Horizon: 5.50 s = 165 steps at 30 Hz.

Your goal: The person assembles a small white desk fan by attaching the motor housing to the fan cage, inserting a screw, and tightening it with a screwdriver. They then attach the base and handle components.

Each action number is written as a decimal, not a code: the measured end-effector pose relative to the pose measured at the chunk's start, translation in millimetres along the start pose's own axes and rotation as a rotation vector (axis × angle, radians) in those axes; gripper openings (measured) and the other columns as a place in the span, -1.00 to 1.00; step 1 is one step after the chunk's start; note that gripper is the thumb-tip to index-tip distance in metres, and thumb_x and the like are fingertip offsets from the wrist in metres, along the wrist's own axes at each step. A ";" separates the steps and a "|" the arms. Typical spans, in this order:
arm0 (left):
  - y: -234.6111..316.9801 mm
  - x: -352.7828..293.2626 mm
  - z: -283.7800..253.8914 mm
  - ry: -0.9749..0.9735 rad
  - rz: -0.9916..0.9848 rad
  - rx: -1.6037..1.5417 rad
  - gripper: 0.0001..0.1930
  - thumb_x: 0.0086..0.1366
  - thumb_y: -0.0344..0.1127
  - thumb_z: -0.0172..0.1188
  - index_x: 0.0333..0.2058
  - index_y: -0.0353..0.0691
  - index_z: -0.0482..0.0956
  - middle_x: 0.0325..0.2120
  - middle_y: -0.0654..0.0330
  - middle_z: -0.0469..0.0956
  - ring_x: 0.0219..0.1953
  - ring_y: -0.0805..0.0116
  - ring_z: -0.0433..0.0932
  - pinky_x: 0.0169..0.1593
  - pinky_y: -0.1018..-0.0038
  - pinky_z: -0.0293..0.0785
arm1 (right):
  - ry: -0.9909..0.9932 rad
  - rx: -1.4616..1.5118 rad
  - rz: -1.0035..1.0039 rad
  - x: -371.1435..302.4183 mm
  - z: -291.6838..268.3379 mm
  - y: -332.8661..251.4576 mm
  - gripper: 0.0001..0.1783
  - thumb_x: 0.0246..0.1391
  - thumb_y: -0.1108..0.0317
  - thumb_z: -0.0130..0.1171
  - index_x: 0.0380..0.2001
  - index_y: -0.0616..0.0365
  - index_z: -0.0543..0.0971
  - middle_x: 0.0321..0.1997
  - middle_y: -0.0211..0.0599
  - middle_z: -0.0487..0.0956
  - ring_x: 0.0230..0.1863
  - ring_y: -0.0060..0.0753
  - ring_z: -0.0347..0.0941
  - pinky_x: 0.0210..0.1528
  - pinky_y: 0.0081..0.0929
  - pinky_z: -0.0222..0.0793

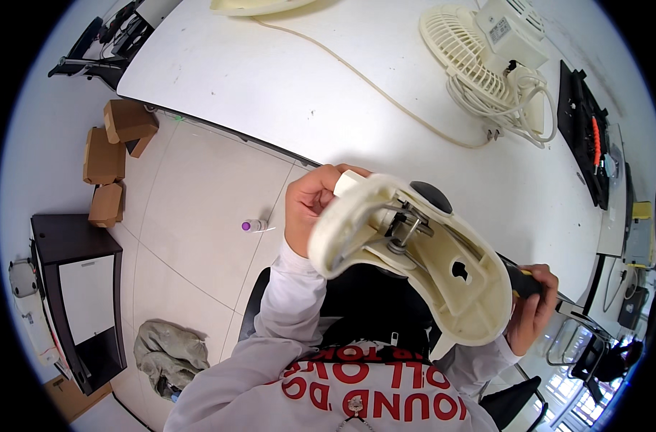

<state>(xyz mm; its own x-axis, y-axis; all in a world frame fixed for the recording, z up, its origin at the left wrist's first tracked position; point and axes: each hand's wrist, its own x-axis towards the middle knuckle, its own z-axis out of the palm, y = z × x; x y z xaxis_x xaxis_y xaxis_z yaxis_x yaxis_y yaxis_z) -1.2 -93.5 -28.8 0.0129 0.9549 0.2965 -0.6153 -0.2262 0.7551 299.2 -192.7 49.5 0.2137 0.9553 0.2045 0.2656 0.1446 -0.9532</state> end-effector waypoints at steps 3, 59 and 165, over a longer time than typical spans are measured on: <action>15.4 0.4 19.7 0.067 -0.031 -0.159 -0.85 0.16 -0.46 0.28 -0.41 -0.34 0.45 -0.24 -0.07 0.59 -0.28 0.35 0.60 -0.22 0.51 0.53 | 0.030 0.054 0.086 -3.6 -6.5 13.5 -0.49 0.21 -0.04 0.00 -0.10 0.24 0.32 -0.16 -0.02 0.37 -0.59 -0.63 0.26 -0.68 -0.78 0.15; 86.2 -12.2 130.7 -0.438 0.384 0.640 -0.64 -0.17 -0.35 0.52 -0.65 -0.20 0.40 -0.32 0.01 0.64 -0.52 0.33 0.62 -0.50 0.58 0.55 | 0.025 0.698 0.356 -32.3 -3.4 87.4 -0.54 0.20 0.03 0.02 -0.07 0.21 0.29 -0.16 -0.15 0.38 -0.67 -0.63 0.23 -0.67 -0.74 0.19; 45.9 -24.1 155.0 -0.258 0.733 0.777 -0.54 -0.13 -0.04 0.50 -0.59 -0.21 0.40 -0.43 -0.04 0.53 -0.65 0.44 0.51 -0.61 0.65 0.46 | 0.050 0.943 0.525 -78.5 29.1 154.6 -0.60 0.27 0.26 -0.08 0.10 0.20 0.26 -0.01 -0.14 0.43 -0.55 -0.55 0.23 -0.61 -0.66 0.10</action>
<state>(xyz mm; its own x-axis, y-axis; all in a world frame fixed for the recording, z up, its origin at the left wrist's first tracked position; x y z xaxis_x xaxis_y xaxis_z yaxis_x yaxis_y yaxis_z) 92.4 -156.7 89.4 0.0668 0.4914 0.8684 0.1218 -0.8678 0.4817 296.1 -237.8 -120.4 0.1336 0.9472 -0.2914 -0.6965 -0.1194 -0.7075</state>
